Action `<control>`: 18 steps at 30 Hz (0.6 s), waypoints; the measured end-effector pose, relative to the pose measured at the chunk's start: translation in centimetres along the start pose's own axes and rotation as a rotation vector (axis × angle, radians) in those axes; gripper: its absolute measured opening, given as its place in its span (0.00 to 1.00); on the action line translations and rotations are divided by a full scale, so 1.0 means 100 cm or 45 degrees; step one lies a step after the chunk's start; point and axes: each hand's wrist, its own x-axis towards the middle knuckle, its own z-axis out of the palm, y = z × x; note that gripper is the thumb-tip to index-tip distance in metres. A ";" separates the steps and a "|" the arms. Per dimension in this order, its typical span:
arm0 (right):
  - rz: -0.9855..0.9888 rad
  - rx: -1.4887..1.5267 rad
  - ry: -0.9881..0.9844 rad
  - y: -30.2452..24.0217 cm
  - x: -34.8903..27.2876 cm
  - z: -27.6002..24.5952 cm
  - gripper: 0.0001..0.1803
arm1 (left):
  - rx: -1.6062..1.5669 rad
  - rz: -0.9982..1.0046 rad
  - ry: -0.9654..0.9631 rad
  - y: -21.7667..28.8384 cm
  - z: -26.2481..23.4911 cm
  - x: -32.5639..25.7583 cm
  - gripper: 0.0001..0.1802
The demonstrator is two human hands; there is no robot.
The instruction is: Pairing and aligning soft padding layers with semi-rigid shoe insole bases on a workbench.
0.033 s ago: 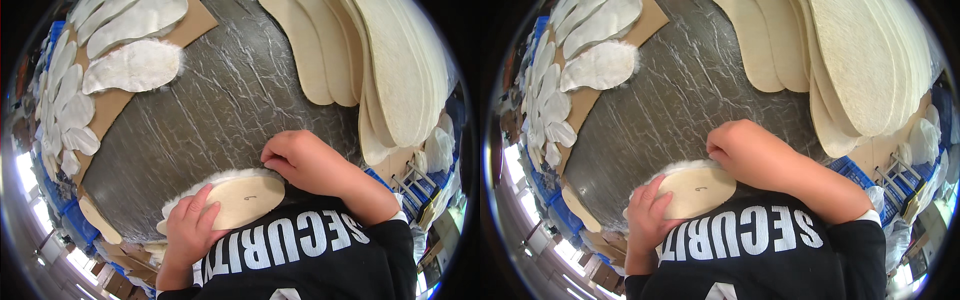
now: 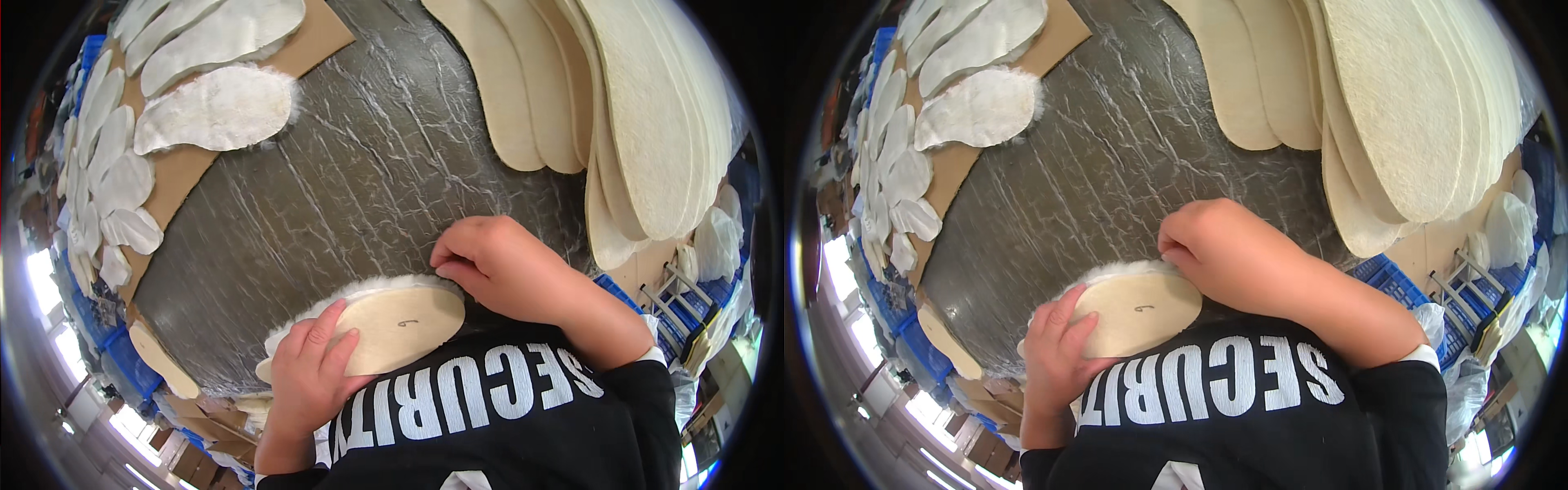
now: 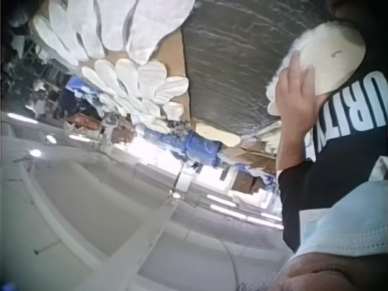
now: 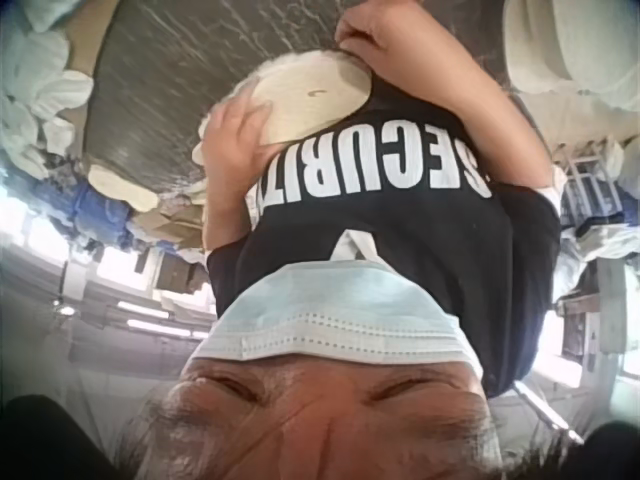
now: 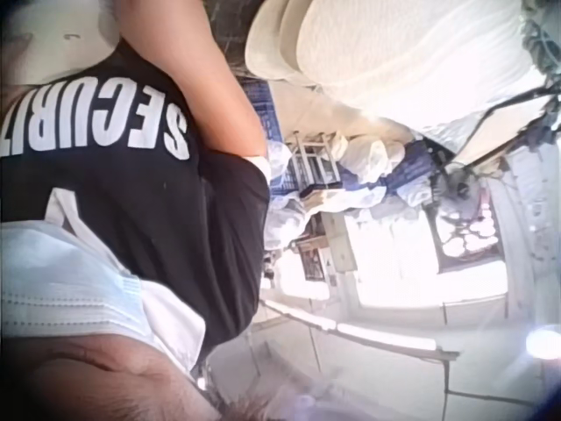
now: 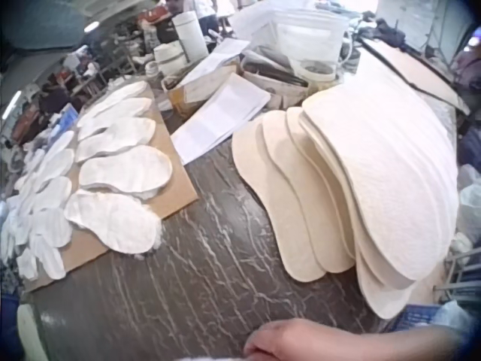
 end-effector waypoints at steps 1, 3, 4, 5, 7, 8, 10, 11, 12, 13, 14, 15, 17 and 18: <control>0.003 0.004 0.002 0.001 -0.006 0.000 0.05 | -0.021 -0.008 -0.007 0.000 0.000 0.002 0.30; -0.047 0.027 0.095 0.001 -0.014 0.000 0.05 | -0.038 -0.017 -0.019 0.000 -0.001 0.004 0.30; -0.048 0.033 0.095 0.000 -0.016 -0.001 0.05 | -0.051 -0.028 -0.025 0.000 -0.002 0.005 0.30; -0.053 0.050 0.096 -0.001 -0.018 -0.002 0.06 | -0.063 -0.040 -0.030 0.000 -0.003 0.006 0.31; -0.060 0.073 0.095 -0.004 -0.022 -0.003 0.07 | -0.092 -0.058 -0.042 -0.002 -0.004 0.007 0.32; -0.050 0.095 0.113 -0.005 -0.022 -0.003 0.08 | -0.121 -0.074 -0.048 -0.002 -0.005 0.008 0.34; -0.035 0.116 0.139 -0.005 -0.023 -0.001 0.09 | -0.151 -0.115 -0.014 -0.004 -0.003 0.015 0.37; -0.021 0.199 0.242 -0.006 -0.022 0.001 0.09 | -0.180 -0.156 0.024 -0.005 -0.003 0.018 0.41; -0.008 0.282 0.345 -0.006 -0.021 0.002 0.09 | -0.162 -0.212 0.054 -0.005 -0.002 0.020 0.43; -0.087 0.250 0.442 -0.001 -0.020 0.005 0.09 | -0.163 -0.261 0.103 -0.006 0.000 0.024 0.42; -0.094 0.248 0.451 0.001 -0.021 0.006 0.09 | -0.165 -0.309 0.153 -0.006 0.002 0.027 0.42; -0.158 0.198 0.497 0.002 -0.022 0.007 0.09 | -0.156 -0.300 0.155 -0.007 0.003 0.028 0.42; -0.355 0.032 0.590 0.013 -0.024 0.013 0.07 | -0.153 -0.384 0.191 -0.006 0.005 0.030 0.42; -0.357 0.029 0.609 0.015 -0.027 0.018 0.07 | -0.146 -0.366 0.190 -0.006 0.005 0.031 0.42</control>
